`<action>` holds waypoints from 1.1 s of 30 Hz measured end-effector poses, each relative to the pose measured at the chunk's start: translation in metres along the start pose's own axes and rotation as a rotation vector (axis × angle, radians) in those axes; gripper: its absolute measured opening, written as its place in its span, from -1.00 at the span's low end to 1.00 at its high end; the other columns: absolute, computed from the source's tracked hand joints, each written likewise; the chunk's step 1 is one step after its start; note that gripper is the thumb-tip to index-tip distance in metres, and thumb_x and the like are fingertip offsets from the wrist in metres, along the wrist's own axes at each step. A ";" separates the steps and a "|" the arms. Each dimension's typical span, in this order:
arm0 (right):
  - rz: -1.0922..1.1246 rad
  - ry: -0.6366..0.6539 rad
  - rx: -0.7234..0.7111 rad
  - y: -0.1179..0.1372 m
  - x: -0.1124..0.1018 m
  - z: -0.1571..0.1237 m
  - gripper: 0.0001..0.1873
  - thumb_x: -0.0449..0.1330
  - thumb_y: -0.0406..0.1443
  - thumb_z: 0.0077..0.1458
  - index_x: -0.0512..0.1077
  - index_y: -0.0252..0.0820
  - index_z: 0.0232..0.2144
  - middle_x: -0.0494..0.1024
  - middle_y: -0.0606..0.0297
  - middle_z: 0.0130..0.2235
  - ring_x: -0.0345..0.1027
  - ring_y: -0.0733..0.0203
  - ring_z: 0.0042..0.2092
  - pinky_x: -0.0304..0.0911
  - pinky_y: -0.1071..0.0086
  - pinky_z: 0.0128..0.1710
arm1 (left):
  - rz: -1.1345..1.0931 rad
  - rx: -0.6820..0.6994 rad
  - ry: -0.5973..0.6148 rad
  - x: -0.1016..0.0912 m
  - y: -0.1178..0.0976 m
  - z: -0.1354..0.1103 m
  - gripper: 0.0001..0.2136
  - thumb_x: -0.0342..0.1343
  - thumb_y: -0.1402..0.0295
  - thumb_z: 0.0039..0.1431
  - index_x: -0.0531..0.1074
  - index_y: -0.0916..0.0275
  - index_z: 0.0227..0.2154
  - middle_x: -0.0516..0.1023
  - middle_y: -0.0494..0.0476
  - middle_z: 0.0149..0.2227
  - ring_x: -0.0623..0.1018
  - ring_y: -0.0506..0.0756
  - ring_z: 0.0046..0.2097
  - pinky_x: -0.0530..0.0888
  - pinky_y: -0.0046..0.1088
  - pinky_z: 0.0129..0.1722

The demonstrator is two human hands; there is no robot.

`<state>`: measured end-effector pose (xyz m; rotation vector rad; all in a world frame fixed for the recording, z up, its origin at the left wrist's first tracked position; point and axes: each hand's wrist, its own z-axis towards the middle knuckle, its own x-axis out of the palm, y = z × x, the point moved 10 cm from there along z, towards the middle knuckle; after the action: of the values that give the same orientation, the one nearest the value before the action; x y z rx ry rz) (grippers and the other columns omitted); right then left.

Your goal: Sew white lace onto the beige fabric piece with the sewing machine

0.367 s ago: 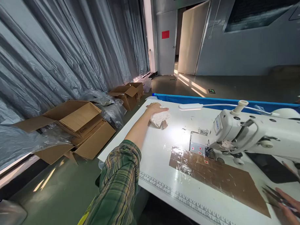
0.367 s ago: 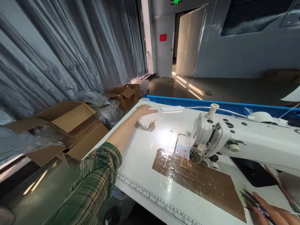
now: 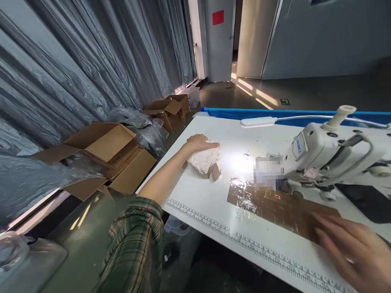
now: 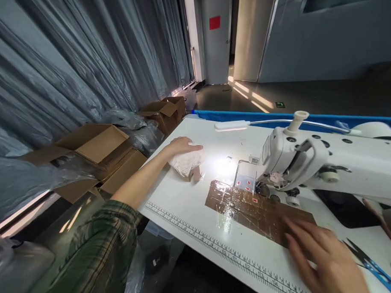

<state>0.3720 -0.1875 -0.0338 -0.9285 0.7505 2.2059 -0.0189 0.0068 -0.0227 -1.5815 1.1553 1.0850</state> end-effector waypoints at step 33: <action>-0.072 0.237 -0.452 0.108 0.124 0.088 -0.72 -0.01 -0.51 0.22 0.47 -0.26 -0.19 0.58 0.07 -0.13 0.38 0.12 -0.26 0.35 0.29 -0.37 | 0.262 0.485 -0.167 0.016 -0.010 -0.068 -0.17 0.21 0.03 -0.01 0.06 0.15 0.31 0.05 0.27 0.35 0.08 0.38 0.34 0.19 0.03 0.26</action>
<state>0.1887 -0.1566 -0.0487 -1.4328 0.3097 2.2676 0.0037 -0.0597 -0.0202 -0.9678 1.4093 0.9832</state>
